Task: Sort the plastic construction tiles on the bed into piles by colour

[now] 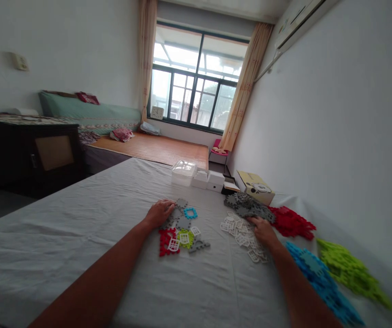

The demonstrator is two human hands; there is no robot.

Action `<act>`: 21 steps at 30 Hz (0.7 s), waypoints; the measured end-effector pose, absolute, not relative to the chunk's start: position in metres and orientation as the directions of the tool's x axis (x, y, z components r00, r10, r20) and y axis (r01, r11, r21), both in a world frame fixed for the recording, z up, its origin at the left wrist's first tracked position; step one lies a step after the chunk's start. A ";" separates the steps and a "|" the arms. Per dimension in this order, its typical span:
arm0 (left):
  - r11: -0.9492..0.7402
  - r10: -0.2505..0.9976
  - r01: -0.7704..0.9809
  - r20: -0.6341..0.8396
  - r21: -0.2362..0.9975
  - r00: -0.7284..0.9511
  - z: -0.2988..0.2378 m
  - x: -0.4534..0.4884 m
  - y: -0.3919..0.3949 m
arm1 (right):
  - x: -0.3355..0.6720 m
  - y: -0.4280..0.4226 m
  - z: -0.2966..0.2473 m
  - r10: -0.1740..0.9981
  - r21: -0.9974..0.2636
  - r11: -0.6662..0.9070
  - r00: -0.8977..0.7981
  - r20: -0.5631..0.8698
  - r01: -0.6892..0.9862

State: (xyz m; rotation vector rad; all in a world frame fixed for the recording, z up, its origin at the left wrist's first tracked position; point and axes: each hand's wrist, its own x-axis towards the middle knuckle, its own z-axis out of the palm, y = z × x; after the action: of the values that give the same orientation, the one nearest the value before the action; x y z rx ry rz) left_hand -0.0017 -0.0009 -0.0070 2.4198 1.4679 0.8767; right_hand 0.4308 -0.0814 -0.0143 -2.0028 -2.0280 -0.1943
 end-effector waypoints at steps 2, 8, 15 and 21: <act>-0.507 0.849 0.747 0.396 0.430 0.349 -0.007 -0.002 -0.002 | 0.429 -0.080 -0.017 0.948 -0.082 0.026 0.002 0.319 0.996; -0.491 0.863 0.753 0.366 0.438 0.350 -0.005 -0.001 -0.002 | 0.418 -0.076 -0.019 0.947 -0.112 -0.009 0.045 0.317 0.994; -0.495 0.862 0.742 0.358 0.451 0.358 -0.003 0.000 -0.002 | 0.400 -0.094 -0.019 0.952 -0.201 0.137 -0.072 0.298 0.970; -0.496 0.863 0.742 0.349 0.451 0.364 -0.001 0.000 -0.007 | 0.384 -0.127 -0.025 0.943 -0.194 0.139 -0.070 0.325 0.971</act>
State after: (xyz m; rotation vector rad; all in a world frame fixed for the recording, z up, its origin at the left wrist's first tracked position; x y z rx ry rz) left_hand 0.0000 -0.0065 -0.0006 2.4077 1.4420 0.8188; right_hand 0.3843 -0.1270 -0.0248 -1.8421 -2.0544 -0.1039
